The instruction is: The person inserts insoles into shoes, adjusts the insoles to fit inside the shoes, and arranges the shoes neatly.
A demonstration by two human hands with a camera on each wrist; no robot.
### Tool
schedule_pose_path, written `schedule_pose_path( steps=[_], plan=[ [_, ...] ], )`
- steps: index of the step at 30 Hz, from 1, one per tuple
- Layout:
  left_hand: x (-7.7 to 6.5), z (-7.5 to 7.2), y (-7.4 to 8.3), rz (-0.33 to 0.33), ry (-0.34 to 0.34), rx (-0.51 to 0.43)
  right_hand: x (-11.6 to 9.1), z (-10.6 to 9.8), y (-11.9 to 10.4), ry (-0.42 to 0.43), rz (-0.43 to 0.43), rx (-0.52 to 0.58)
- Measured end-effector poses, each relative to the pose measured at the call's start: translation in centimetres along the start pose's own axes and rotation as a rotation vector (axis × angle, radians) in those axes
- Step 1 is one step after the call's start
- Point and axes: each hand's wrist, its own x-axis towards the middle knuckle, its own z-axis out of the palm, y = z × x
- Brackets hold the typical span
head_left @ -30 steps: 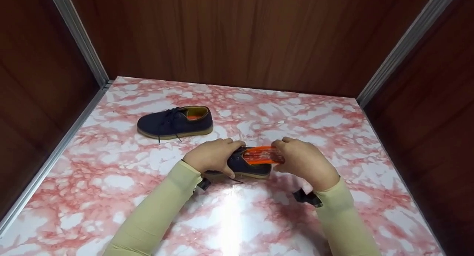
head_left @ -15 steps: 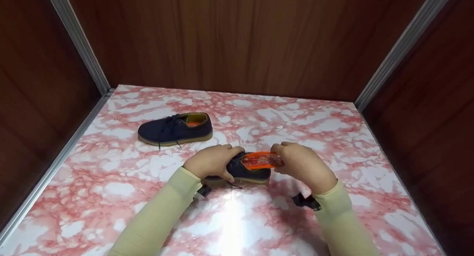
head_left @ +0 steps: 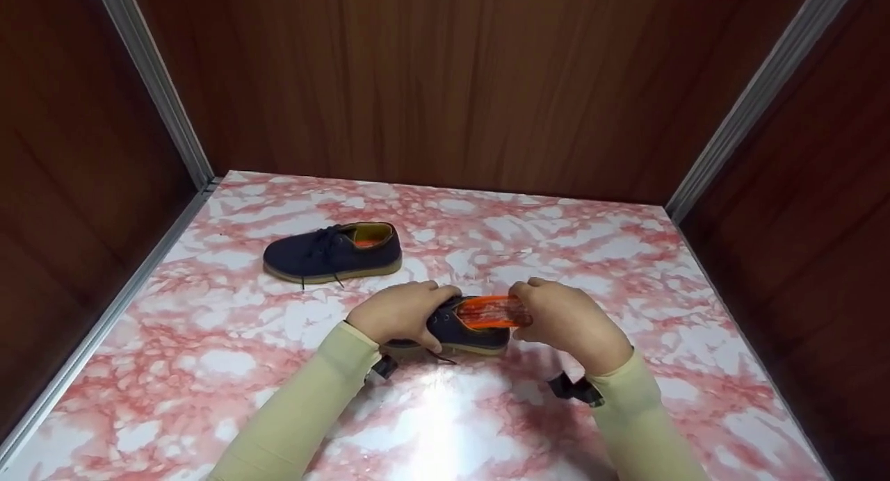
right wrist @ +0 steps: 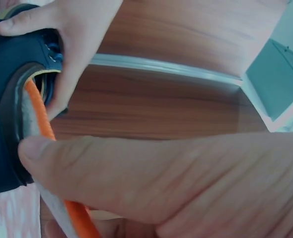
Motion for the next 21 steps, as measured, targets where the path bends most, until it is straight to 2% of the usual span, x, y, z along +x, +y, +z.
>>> schedule_pose_path(
  steps=[4, 13, 21],
  plan=[
    [0.10, -0.02, 0.05, -0.003, -0.007, 0.005, -0.38, -0.44, 0.21, 0.001, 0.016, 0.006],
    [0.32, 0.29, 0.13, 0.011, 0.019, 0.018, -0.66, -0.46, 0.28, 0.054, -0.040, -0.010],
    [0.32, 0.27, 0.17, 0.018, 0.016, 0.009, -0.50, -0.23, 0.24, 0.053, -0.051, 0.009]
  ],
)
